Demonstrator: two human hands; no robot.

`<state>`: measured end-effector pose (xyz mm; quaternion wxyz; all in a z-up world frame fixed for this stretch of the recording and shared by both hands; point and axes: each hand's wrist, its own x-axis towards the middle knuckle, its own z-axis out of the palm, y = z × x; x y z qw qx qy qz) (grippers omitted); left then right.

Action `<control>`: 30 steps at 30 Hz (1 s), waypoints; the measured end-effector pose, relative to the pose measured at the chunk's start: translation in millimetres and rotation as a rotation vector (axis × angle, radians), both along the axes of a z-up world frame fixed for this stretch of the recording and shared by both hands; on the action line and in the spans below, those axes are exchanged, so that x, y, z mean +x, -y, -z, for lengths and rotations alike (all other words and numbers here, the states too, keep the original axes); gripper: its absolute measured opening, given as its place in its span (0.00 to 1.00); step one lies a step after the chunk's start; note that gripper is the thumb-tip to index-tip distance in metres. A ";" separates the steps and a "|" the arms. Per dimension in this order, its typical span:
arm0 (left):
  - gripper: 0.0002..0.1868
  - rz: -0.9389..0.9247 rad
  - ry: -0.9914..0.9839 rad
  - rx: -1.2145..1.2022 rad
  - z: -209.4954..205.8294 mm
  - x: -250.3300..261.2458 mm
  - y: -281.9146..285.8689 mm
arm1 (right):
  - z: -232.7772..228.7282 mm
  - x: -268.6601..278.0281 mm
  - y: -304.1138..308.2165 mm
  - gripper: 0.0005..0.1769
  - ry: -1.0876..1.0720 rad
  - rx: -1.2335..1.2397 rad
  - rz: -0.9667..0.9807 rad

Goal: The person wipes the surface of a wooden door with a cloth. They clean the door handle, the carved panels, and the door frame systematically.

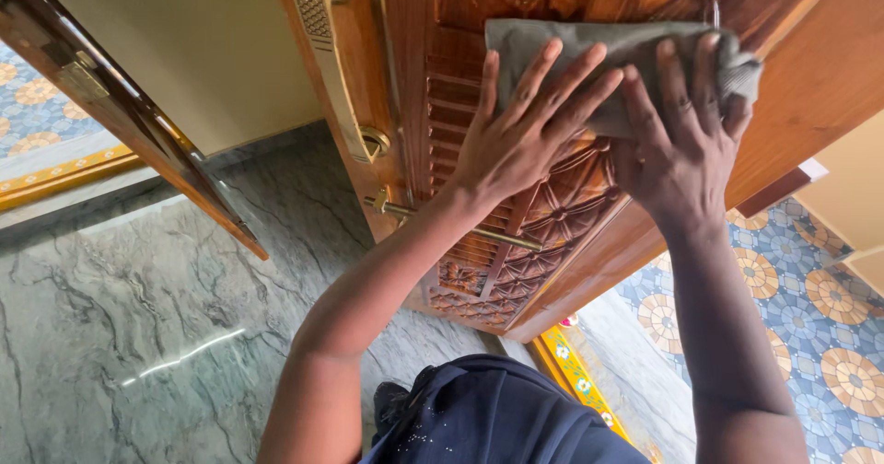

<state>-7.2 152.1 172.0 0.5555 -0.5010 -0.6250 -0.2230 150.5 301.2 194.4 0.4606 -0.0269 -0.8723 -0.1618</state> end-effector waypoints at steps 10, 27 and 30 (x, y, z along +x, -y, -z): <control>0.26 0.029 0.033 -0.206 80.5 -42.0 -50.5 | 99.8 -25.8 -58.6 0.32 -0.022 0.079 0.211; 0.20 0.251 0.189 -0.499 257.2 -21.8 -18.9 | 293.3 -9.2 -55.9 0.25 0.174 -0.063 -0.107; 0.30 0.320 0.277 -0.550 257.6 -8.0 -6.4 | 293.5 0.4 -46.7 0.28 0.224 -0.110 -0.196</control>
